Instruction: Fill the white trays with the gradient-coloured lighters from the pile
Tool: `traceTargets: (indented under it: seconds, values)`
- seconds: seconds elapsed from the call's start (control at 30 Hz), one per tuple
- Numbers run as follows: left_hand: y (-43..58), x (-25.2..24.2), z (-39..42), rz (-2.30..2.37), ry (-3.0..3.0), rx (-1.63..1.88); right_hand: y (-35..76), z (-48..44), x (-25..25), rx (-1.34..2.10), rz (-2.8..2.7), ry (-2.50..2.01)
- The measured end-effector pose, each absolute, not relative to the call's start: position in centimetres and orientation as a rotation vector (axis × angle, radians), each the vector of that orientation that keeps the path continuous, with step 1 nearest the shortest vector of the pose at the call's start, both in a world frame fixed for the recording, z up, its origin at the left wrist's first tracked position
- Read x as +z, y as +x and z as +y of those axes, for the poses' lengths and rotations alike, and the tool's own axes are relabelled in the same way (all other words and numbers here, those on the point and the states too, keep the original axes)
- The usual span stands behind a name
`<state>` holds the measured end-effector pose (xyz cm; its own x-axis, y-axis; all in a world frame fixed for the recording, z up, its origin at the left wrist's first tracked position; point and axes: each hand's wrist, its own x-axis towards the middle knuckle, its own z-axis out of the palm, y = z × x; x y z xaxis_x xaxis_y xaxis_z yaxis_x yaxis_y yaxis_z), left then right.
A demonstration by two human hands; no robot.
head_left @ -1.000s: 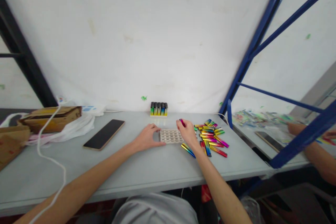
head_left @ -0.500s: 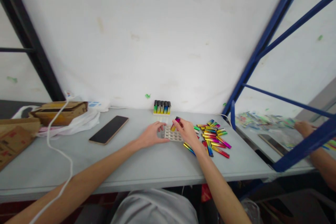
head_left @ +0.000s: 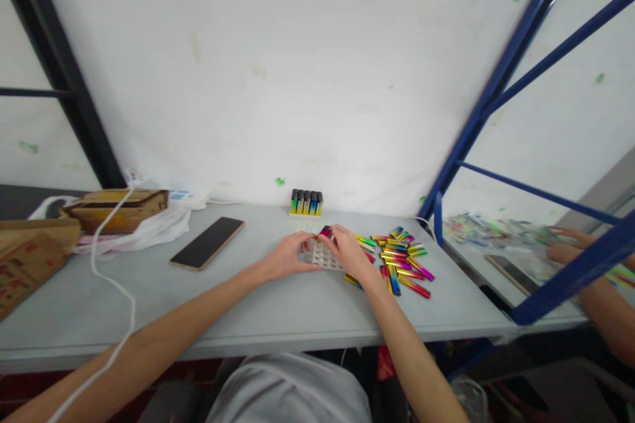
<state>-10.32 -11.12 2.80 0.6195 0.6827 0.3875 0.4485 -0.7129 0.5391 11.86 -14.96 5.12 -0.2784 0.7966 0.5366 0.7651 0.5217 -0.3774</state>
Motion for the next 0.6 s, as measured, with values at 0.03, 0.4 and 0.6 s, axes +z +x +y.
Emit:
traceTargets:
  seconds: [0.03, 0.4, 0.6]
  values:
    - [-10.3, 2.8, -11.1, 0.896, 2.462, 0.818, 11.9, -14.9, 5.0, 0.033, -2.08, -1.287]
    - [-11.5, 3.0, -9.6, 1.081, 2.551, 0.742, 18.4, -16.4, 9.3, 0.313, -2.23, -1.537]
    - [-12.0, 3.4, -9.2, 1.06, 2.59, 0.705, 20.4, -18.8, 10.9, 0.559, -2.248, -1.962]
